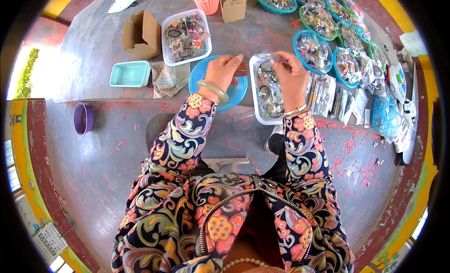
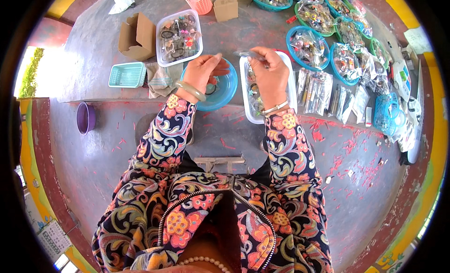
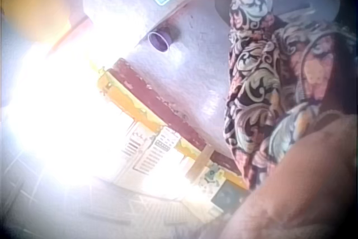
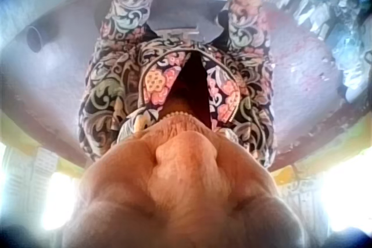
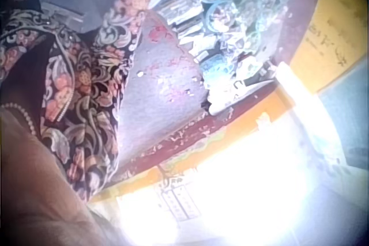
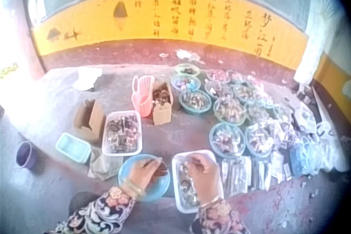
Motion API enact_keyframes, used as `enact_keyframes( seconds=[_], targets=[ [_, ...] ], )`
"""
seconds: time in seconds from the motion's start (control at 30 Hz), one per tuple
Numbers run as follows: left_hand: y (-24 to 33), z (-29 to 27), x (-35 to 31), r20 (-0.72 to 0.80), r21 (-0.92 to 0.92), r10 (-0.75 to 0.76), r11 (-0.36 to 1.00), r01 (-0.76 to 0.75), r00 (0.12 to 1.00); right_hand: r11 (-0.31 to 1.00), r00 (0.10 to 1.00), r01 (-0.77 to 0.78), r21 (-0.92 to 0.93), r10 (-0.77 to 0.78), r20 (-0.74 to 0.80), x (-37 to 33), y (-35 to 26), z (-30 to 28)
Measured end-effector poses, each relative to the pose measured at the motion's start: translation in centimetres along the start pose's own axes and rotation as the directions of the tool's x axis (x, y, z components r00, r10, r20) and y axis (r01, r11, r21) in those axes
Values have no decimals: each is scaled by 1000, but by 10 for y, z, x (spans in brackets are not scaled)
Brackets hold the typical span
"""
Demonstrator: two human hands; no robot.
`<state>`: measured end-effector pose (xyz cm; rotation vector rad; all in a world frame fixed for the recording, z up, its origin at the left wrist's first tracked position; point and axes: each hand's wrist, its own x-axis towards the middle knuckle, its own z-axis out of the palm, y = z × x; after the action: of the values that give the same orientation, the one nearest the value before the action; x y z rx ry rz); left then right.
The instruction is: The person sits on the floor and repeatedly picks up small jewelry items from a blue bowl, places them into clear plastic bags, and transfers the packaged items into a cardboard box. The process involves handling multiple small objects one by one and organizing them into containers.
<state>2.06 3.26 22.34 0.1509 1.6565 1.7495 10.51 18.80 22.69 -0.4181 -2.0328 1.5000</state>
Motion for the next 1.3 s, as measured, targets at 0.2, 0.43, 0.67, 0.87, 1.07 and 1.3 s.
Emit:
enact_keyframes(
  seconds=[0.2, 0.43, 0.67, 0.87, 1.07, 1.3],
  targets=[
    [10, 1, -3, 341, -438, -77, 869, 231, 937, 798, 843, 536, -276, -520, 136, -11, -4, 9],
    [-1, -16, 11, 274, -464, 4, 877, 128, 962, 715, 808, 578, -393, -571, 149, -7, -9, 8],
    [4, -6, 2, 135, -423, 3, 904, 54, 991, 863, 956, -291, 413, 275, 99, -5, 3, 5],
    [-2, -3, 5, 85, -351, 38, 936, -6, 996, 817, 868, -481, 317, 392, 305, -6, 7, 6],
    [-2, -1, 3, 55, -307, 44, 951, -25, 997, 855, 896, -434, 283, 377, 236, -5, 8, 9],
    [0, 0, 0, 102, -284, 19, 959, 11, 995, 831, 873, -459, 313, 356, 334, -2, 13, 1]
  ],
)
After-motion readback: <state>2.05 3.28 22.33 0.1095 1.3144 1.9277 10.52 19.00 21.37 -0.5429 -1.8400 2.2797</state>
